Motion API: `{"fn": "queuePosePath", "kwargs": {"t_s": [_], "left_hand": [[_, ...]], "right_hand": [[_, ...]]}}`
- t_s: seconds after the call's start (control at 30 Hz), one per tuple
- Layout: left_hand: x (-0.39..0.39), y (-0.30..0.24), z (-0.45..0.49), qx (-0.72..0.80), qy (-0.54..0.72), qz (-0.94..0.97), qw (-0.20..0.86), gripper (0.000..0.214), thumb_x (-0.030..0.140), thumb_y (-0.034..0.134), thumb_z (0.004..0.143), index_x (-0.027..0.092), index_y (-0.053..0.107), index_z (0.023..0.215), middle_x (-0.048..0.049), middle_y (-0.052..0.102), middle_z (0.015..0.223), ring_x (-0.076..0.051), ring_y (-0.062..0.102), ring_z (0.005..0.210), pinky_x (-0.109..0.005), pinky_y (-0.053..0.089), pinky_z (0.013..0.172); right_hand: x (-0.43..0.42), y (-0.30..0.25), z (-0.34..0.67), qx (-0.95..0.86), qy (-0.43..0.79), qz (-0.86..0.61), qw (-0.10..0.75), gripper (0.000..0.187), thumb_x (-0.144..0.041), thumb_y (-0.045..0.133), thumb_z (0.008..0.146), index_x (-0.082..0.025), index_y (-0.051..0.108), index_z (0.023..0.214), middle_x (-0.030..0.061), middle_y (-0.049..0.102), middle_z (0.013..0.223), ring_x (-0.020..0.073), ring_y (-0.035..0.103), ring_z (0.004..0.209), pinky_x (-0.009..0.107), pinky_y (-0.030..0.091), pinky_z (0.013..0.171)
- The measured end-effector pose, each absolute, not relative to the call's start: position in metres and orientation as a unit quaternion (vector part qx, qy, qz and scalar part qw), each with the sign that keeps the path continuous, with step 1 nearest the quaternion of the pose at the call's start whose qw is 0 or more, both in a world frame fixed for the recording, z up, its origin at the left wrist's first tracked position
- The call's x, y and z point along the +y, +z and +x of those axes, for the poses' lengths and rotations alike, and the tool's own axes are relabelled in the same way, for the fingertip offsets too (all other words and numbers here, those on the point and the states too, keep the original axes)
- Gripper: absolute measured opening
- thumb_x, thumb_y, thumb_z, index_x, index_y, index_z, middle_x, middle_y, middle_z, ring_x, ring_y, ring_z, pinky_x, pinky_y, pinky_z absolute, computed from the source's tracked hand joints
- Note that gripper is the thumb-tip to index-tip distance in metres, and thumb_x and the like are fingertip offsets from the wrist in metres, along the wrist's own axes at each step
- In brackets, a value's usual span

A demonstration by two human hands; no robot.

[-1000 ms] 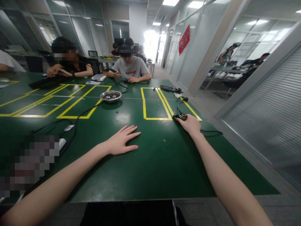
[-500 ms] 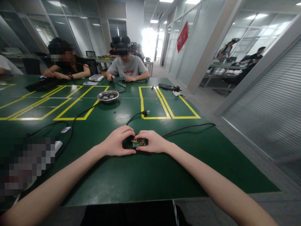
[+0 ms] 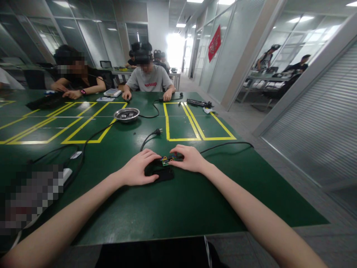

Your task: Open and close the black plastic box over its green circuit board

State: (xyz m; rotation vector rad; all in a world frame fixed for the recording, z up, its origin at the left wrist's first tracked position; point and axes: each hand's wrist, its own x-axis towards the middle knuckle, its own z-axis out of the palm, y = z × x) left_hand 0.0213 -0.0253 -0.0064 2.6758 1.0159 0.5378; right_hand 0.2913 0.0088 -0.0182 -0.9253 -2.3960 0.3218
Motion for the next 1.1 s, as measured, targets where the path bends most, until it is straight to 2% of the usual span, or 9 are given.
{"fn": "queuePosePath", "kwargs": {"t_s": [0.13, 0.27, 0.53, 0.67, 0.77, 0.9, 1.1], "left_hand": [[-0.025, -0.003, 0.019, 0.362, 0.172, 0.911, 0.098, 0.057, 0.047, 0.071, 0.079, 0.019, 0.062, 0.127, -0.0125, 0.067, 0.122, -0.032, 0.058, 0.116, -0.049, 0.050, 0.102], [-0.024, -0.003, 0.017, 0.378, 0.178, 0.903, 0.096, 0.055, 0.047, 0.069, 0.083, 0.018, 0.062, 0.128, -0.0124, 0.069, 0.121, -0.032, 0.057, 0.117, -0.048, 0.051, 0.103], [-0.022, -0.010, 0.019, 0.398, 0.192, 0.891, 0.100, 0.049, 0.044, 0.067, 0.086, 0.019, 0.064, 0.128, -0.0108, 0.066, 0.131, -0.031, 0.053, 0.124, -0.047, 0.050, 0.106], [-0.021, -0.010, 0.019, 0.394, 0.192, 0.892, 0.106, 0.049, 0.044, 0.067, 0.086, 0.019, 0.063, 0.128, -0.0112, 0.066, 0.131, -0.030, 0.053, 0.125, -0.046, 0.048, 0.108], [-0.019, -0.013, 0.018, 0.398, 0.184, 0.893, 0.104, 0.045, 0.037, 0.063, 0.087, 0.018, 0.061, 0.128, -0.0122, 0.065, 0.134, -0.031, 0.053, 0.129, -0.049, 0.045, 0.110], [-0.018, -0.017, 0.018, 0.408, 0.180, 0.889, 0.102, 0.046, 0.029, 0.061, 0.081, 0.020, 0.059, 0.127, -0.0122, 0.063, 0.139, -0.031, 0.053, 0.131, -0.049, 0.042, 0.110], [-0.016, -0.020, 0.019, 0.402, 0.191, 0.888, 0.119, 0.049, 0.027, 0.061, 0.076, 0.018, 0.058, 0.123, -0.0143, 0.062, 0.139, -0.032, 0.054, 0.131, -0.049, 0.039, 0.114]], "right_hand": [[0.020, -0.018, 0.308, -0.895, 0.129, -0.374, 0.208, 0.032, -0.051, 0.068, 0.090, -0.020, 0.075, 0.085, 0.0034, 0.072, 0.075, 0.0166, 0.062, 0.064, 0.027, 0.044, 0.061], [0.023, -0.016, 0.315, -0.891, 0.138, -0.376, 0.214, 0.037, -0.049, 0.060, 0.094, -0.019, 0.074, 0.076, 0.0031, 0.070, 0.067, 0.0160, 0.060, 0.058, 0.027, 0.041, 0.059], [0.016, -0.018, 0.314, -0.889, 0.119, -0.372, 0.240, 0.040, -0.050, 0.057, 0.096, -0.019, 0.075, 0.077, 0.0038, 0.071, 0.068, 0.0157, 0.060, 0.057, 0.028, 0.041, 0.059], [0.016, -0.024, 0.311, -0.894, 0.108, -0.379, 0.211, 0.042, -0.050, 0.057, 0.097, -0.019, 0.074, 0.075, 0.0041, 0.070, 0.067, 0.0153, 0.060, 0.057, 0.026, 0.038, 0.058], [0.013, -0.028, 0.302, -0.901, 0.095, -0.376, 0.197, 0.041, -0.049, 0.057, 0.098, -0.019, 0.074, 0.076, 0.0048, 0.071, 0.068, 0.0152, 0.059, 0.058, 0.026, 0.037, 0.059], [0.005, -0.032, 0.284, -0.898, 0.069, -0.397, 0.177, 0.035, -0.044, 0.058, 0.098, -0.019, 0.070, 0.076, 0.0038, 0.069, 0.065, 0.0159, 0.060, 0.058, 0.026, 0.033, 0.058], [-0.001, -0.030, 0.270, -0.890, 0.033, -0.436, 0.130, 0.032, -0.041, 0.055, 0.100, -0.020, 0.066, 0.079, 0.0043, 0.071, 0.070, 0.0181, 0.064, 0.063, 0.026, 0.030, 0.060]]}}
